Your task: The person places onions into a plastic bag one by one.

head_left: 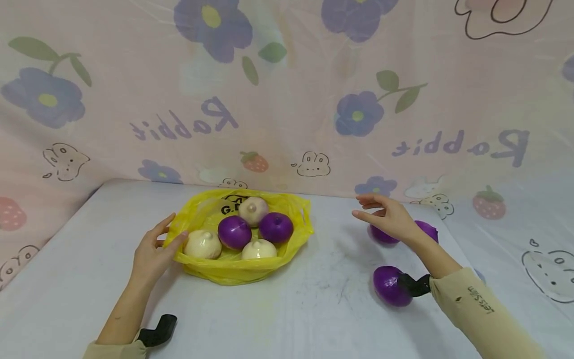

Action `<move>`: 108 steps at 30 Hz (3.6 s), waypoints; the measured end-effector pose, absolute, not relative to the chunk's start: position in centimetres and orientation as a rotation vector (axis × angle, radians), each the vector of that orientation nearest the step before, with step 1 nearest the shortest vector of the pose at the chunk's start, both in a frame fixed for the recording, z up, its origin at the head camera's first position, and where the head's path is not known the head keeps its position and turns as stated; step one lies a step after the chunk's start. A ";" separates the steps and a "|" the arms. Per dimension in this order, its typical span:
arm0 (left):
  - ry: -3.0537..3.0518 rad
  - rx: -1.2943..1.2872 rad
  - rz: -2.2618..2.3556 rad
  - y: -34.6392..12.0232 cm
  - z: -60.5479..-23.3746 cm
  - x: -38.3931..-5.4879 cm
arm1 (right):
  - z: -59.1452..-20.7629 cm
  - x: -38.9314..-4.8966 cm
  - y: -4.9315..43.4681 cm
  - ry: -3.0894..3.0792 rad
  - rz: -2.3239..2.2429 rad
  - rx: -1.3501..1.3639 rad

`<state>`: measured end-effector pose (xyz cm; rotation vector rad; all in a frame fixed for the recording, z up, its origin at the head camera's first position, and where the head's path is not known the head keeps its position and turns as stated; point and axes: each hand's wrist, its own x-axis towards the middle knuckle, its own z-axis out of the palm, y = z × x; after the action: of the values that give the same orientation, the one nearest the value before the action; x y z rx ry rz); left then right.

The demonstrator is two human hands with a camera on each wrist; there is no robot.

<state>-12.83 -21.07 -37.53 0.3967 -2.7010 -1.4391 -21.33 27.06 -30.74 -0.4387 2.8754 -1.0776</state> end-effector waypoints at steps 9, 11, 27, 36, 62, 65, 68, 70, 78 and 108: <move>-2.717 0.402 -1.433 -21.0 -37.6 -12.8 | -31.0 -21.4 29.6 2.920 -1.013 -0.356; -2.719 0.399 -1.430 -21.0 -37.6 -12.9 | -31.0 -21.3 30.0 2.913 -1.017 -0.330; -2.727 0.408 -1.418 -21.0 -37.6 -12.9 | -33.0 -21.7 32.8 2.941 -0.816 -0.292; -2.714 0.407 -1.432 -21.0 -37.6 -12.8 | -34.6 -21.9 33.8 2.889 -0.788 -0.292; -2.685 0.411 -1.463 -21.1 -37.9 -12.9 | -33.7 -21.7 33.5 2.845 -0.859 -0.242; -2.684 0.414 -1.469 -21.1 -37.9 -13.0 | -32.8 -21.9 33.0 2.847 -0.865 -0.231; -2.685 0.411 -1.467 -21.1 -37.8 -13.0 | -32.1 -21.9 32.4 2.856 -0.872 -0.243; -2.684 0.411 -1.466 -21.1 -37.8 -13.0 | -31.7 -22.0 32.0 2.860 -0.886 -0.268; -2.682 0.402 -1.461 -21.1 -37.8 -13.0 | -30.7 -22.6 30.5 2.861 -0.916 -0.325; -2.672 0.390 -1.488 -21.0 -37.7 -12.9 | -28.5 -24.3 21.3 2.754 -1.079 -0.563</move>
<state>-12.89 -21.04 -37.66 0.3899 -2.6718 -1.4880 -24.31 21.34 -28.53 -0.5635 2.7541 -1.0791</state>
